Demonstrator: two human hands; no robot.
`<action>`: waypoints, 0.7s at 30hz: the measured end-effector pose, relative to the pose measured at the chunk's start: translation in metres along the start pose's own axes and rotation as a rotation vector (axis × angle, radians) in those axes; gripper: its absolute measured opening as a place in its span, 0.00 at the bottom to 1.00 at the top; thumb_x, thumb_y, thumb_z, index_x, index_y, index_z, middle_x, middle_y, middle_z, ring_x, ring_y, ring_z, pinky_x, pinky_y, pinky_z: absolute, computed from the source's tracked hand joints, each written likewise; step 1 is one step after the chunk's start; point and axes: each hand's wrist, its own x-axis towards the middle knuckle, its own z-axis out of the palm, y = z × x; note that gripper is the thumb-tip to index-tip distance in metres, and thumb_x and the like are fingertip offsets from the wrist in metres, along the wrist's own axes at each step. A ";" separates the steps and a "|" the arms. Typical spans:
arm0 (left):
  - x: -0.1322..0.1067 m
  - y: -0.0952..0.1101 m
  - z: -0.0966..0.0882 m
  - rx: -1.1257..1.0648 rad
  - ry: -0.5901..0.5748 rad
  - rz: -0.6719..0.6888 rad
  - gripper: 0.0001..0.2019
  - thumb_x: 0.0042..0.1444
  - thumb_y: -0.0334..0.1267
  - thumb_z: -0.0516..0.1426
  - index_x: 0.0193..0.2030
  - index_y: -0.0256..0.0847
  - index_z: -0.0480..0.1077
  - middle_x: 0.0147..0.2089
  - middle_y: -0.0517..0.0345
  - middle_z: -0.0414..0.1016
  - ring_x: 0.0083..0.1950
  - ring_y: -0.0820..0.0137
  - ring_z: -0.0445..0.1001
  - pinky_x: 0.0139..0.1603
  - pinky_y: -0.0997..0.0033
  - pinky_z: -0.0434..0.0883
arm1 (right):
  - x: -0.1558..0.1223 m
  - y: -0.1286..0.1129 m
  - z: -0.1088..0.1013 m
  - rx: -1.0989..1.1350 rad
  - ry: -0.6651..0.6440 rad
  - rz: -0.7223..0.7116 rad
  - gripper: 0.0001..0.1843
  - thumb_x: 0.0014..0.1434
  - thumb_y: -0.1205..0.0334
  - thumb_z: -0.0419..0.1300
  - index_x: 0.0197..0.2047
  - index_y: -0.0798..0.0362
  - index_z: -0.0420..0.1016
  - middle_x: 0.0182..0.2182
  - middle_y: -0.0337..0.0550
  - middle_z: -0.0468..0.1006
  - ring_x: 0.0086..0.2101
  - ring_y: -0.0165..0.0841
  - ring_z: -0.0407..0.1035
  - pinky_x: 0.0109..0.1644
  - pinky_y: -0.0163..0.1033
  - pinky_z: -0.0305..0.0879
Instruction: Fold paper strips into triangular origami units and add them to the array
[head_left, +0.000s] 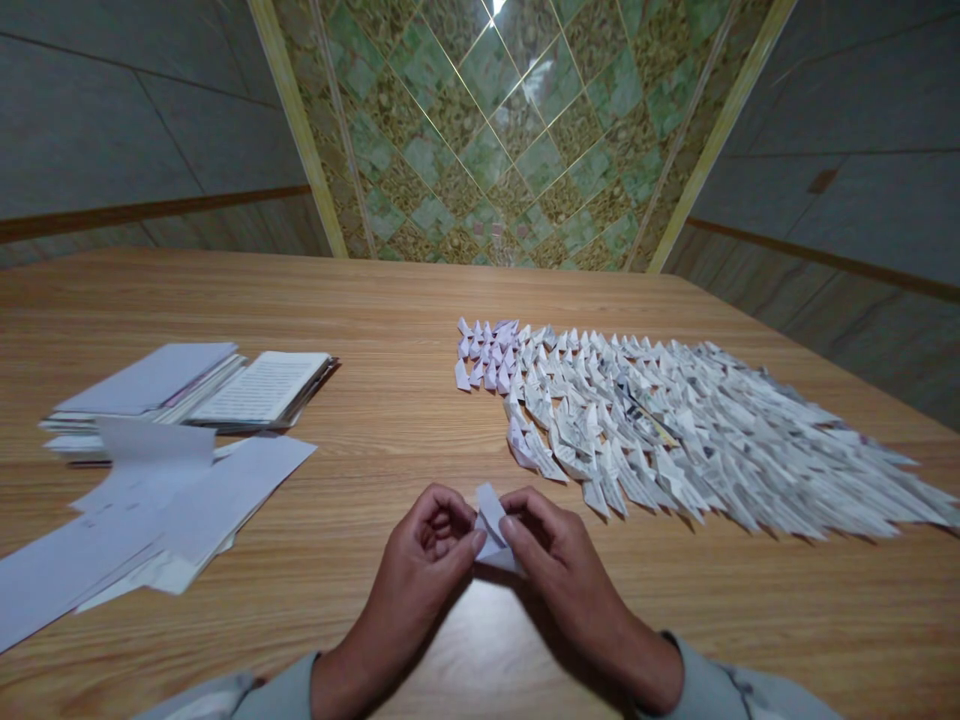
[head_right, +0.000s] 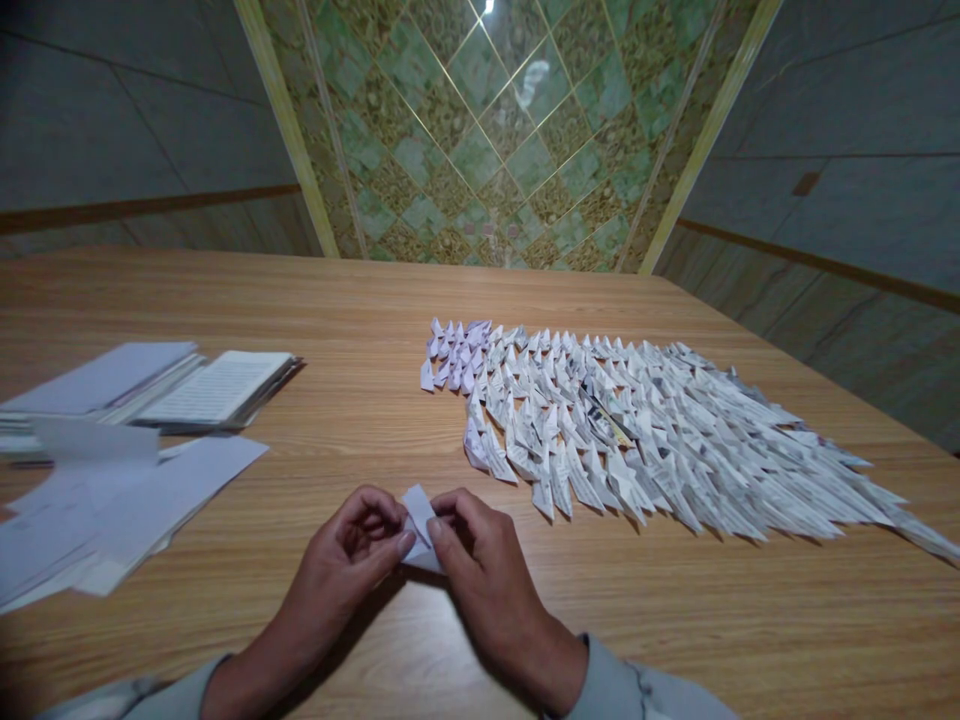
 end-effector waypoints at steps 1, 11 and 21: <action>-0.001 0.000 0.000 0.017 -0.004 0.013 0.10 0.49 0.37 0.67 0.29 0.40 0.70 0.28 0.62 0.73 0.31 0.71 0.73 0.32 0.76 0.71 | 0.000 0.001 0.000 -0.017 0.006 0.002 0.16 0.66 0.49 0.59 0.38 0.54 0.77 0.33 0.42 0.77 0.36 0.36 0.71 0.40 0.39 0.66; -0.004 0.004 -0.003 0.038 -0.029 -0.035 0.07 0.55 0.41 0.64 0.35 0.39 0.78 0.31 0.57 0.79 0.30 0.69 0.74 0.31 0.73 0.71 | 0.000 -0.001 0.000 0.198 -0.038 0.060 0.18 0.61 0.50 0.64 0.50 0.51 0.74 0.36 0.42 0.79 0.36 0.35 0.73 0.40 0.40 0.68; -0.004 0.005 0.000 0.081 -0.087 0.041 0.03 0.52 0.35 0.66 0.31 0.39 0.78 0.32 0.55 0.80 0.35 0.66 0.77 0.38 0.72 0.73 | 0.002 0.004 0.001 0.102 0.033 0.075 0.14 0.58 0.61 0.62 0.47 0.51 0.69 0.30 0.36 0.76 0.33 0.33 0.71 0.38 0.37 0.64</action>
